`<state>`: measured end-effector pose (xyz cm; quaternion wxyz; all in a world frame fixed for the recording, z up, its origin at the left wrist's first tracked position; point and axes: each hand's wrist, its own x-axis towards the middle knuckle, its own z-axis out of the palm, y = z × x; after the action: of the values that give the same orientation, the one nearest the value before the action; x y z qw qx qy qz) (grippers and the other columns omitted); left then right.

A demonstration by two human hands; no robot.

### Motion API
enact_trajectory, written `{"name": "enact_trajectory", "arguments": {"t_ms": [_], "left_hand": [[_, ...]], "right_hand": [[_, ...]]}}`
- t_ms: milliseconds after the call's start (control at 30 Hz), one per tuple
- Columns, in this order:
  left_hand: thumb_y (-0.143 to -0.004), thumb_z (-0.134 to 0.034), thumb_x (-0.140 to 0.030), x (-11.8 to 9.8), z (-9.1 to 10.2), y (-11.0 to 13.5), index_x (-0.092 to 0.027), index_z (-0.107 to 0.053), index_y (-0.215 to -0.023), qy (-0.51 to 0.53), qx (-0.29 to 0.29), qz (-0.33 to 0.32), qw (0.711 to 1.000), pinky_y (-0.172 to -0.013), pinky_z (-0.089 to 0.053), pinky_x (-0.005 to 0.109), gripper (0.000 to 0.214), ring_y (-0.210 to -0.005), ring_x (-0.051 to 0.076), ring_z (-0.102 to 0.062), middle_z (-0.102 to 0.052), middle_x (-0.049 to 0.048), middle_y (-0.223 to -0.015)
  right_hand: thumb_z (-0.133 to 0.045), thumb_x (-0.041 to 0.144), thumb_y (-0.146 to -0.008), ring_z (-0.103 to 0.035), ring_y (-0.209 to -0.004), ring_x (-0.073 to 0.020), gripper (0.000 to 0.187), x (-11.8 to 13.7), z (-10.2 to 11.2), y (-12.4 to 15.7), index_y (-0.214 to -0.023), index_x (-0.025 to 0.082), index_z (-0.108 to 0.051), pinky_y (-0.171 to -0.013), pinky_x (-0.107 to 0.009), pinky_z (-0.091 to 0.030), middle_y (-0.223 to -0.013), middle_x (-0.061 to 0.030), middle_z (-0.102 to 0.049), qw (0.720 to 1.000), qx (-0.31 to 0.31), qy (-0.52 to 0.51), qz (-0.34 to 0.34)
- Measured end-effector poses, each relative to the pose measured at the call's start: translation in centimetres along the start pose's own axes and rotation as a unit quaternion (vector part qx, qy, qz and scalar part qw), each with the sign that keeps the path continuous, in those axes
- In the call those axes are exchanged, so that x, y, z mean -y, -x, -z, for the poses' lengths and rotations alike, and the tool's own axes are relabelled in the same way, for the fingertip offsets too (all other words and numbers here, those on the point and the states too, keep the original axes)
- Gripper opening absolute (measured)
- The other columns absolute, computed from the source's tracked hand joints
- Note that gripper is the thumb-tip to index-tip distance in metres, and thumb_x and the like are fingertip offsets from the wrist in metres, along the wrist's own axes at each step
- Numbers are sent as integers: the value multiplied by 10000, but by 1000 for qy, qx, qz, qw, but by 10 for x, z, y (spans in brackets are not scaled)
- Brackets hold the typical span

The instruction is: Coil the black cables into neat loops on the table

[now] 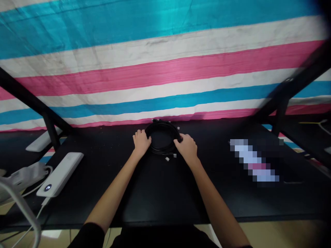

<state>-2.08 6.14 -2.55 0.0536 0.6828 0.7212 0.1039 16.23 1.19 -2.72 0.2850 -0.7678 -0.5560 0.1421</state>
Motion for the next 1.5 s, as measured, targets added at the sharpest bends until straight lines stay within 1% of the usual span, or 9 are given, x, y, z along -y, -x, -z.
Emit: {"name": "enact_trajectory", "arguments": {"t_ms": [100,233,333,667,767,833,967,1300,1500], "left_hand": [[-844,-432,-224,-1,-3,2,-72,-507,-1178,-18,3,-1,1000,-893,-380,415,375,-1027,304,-571,-596,187,-1113],[-849,-398,-189,14,-2,6,-57,-511,-1165,-45,-8,3,999,-911,-353,417,361,-1031,302,-562,-622,185,-1085],[-850,-395,-203,42,5,12,-78,-519,-1175,-61,-22,17,998,-897,-356,424,369,-1036,308,-550,-631,175,-1083],[-850,-407,-242,154,40,32,-116,-522,-1229,-88,-91,129,983,-869,-371,466,416,-1060,348,-509,-613,182,-1108],[-877,-393,-289,149,48,44,-128,-427,-1336,-77,-152,135,976,-885,-364,448,487,-1117,342,-474,-540,190,-1219],[-887,-407,-377,133,49,55,-181,-478,-1299,-34,-173,77,981,-887,-371,420,462,-1092,311,-496,-553,146,-1205],[-823,-506,-507,99,41,71,-203,-628,-1051,36,-42,-51,997,-886,-389,383,399,-993,255,-555,-623,81,-1016],[-730,-605,-339,84,31,59,-159,-564,-1051,7,-25,24,999,-869,-412,411,370,-1060,295,-520,-570,124,-1099],[-795,-537,-303,87,36,50,-142,-556,-1116,-16,-13,38,999,-834,-442,406,359,-1002,299,-575,-615,145,-1057]], "right_hand": [[-519,304,-757,-621,-807,-253,244,0,0,1,-891,198,-693,-682,-342,-448,-872,-89,-649,1000,13,-2,14],[-521,447,-787,-642,-780,-204,329,0,-4,0,-992,251,-686,-677,-299,-461,-867,-41,-689,998,39,-38,37],[-486,481,-811,-658,-776,-183,388,-1,-8,0,-1077,264,-666,-701,-295,-473,-900,-18,-712,996,51,-62,35],[-487,343,-802,-665,-681,-157,276,0,-10,4,-959,268,-700,-668,-283,-461,-854,10,-722,995,41,-73,53],[-483,351,-803,-663,-661,-159,286,2,-11,6,-966,259,-700,-649,-281,-459,-833,0,-724,994,45,-72,64],[-475,354,-805,-662,-646,-162,298,2,-11,6,-970,245,-698,-641,-284,-458,-827,-11,-724,994,42,-71,68],[-470,346,-798,-658,-611,-157,298,1,-14,7,-951,234,-700,-633,-287,-454,-817,-15,-724,994,43,-66,78],[-476,361,-807,-654,-643,-160,285,0,-13,7,-969,270,-692,-625,-277,-437,-825,9,-723,994,38,-52,91],[-477,357,-803,-655,-639,-157,284,0,-10,6,-967,269,-691,-615,-270,-432,-816,13,-722,994,34,-56,89]]}}
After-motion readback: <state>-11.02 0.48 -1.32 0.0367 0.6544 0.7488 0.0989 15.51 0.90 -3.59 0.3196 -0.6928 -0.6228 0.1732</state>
